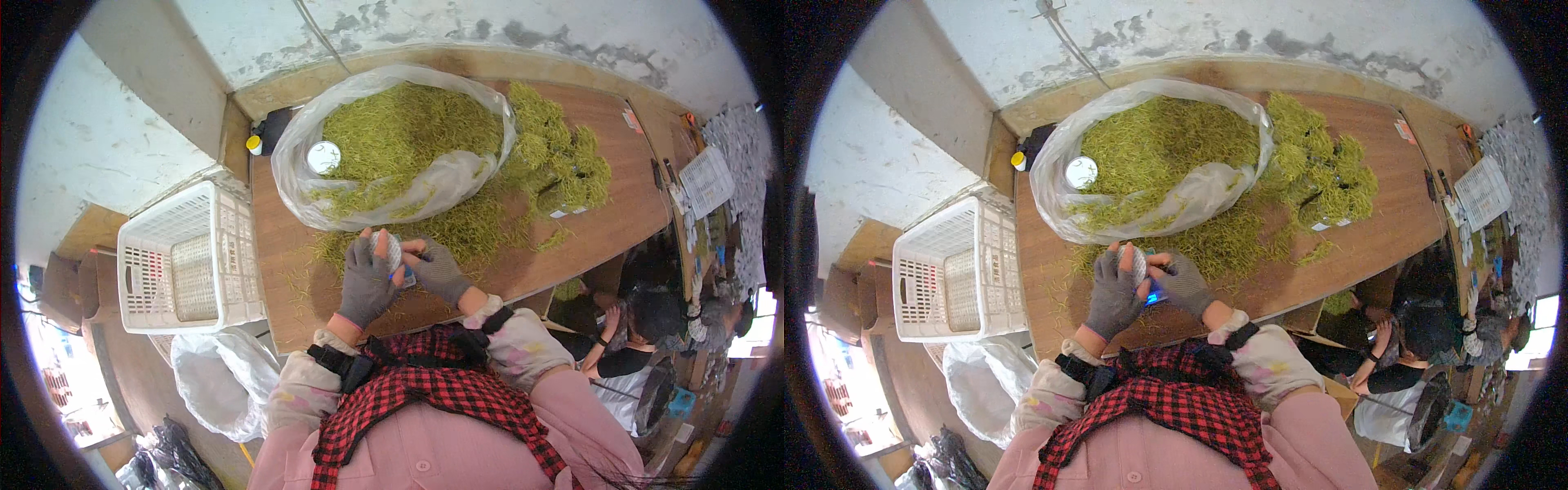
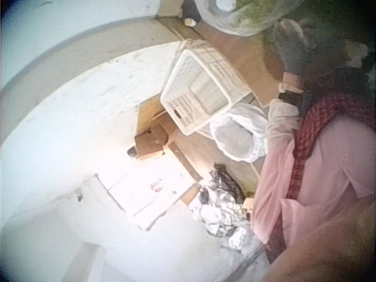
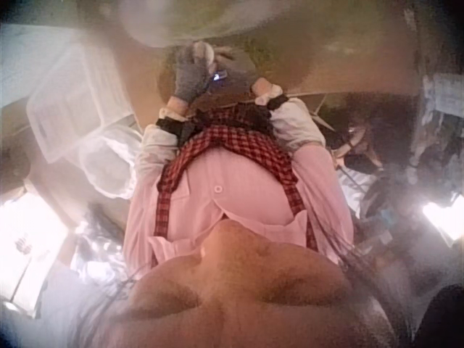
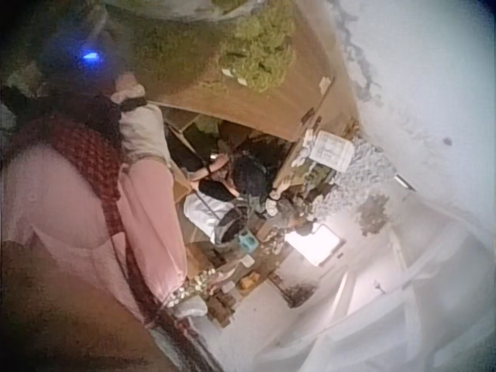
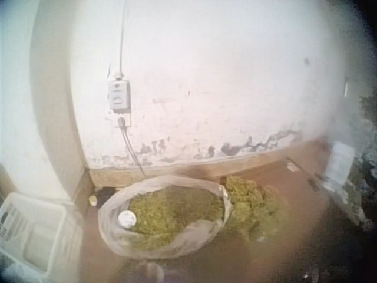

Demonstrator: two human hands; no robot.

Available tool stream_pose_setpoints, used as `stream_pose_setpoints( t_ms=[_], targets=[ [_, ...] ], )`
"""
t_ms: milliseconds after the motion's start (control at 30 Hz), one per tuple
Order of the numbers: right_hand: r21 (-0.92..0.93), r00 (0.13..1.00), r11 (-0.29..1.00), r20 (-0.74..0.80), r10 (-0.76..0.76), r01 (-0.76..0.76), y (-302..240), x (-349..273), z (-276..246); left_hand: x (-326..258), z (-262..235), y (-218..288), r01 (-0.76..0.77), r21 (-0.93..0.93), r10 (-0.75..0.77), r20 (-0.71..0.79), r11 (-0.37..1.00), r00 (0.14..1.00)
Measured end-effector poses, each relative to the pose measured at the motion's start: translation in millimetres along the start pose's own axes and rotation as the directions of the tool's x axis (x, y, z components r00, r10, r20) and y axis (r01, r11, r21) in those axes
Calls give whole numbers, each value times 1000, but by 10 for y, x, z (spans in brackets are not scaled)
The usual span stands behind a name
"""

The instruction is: The person repeatedly scoops dried green vegetable strands from a large bag onto a digital scale, then transfers the measured amount into small clear plastic containers. The person closes each container and places it on the table. The process is repeated multiple times throughout the clip.

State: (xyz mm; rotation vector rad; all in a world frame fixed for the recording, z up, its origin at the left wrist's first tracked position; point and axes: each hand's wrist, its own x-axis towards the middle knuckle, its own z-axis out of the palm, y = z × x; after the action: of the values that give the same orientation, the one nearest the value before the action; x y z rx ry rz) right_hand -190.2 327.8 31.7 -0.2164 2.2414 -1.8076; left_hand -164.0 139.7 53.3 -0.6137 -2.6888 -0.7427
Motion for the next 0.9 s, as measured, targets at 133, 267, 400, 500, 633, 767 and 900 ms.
stream_pose_setpoints(
  t_ms=[133,267,400,500,633,767,900],
  targets=[
    [373,997,925,2,71,-67,17,-119,-31,4,38,-6,-9,52,9,-7,999,1000],
    [373,989,923,-67,131,-96,-42,-117,-113,48,-11,-43,2,25,-2,0,1000,1000],
    [249,942,956,-254,220,-156,-217,-83,-246,42,-262,4,64,-307,-93,-79,950,993],
    [775,882,482,201,425,-409,-415,-155,-207,24,-471,120,77,-513,-124,-59,855,991],
    [837,949,505,50,312,-210,-708,-123,80,67,-661,235,62,-513,-131,-100,856,986],
    [445,974,884,-225,-43,141,-1015,-101,153,175,-897,261,129,-917,-331,-4,378,944],
    [52,879,885,-149,-452,463,-1270,-188,31,259,-1196,347,215,-938,-487,327,-273,810]
  ],
)
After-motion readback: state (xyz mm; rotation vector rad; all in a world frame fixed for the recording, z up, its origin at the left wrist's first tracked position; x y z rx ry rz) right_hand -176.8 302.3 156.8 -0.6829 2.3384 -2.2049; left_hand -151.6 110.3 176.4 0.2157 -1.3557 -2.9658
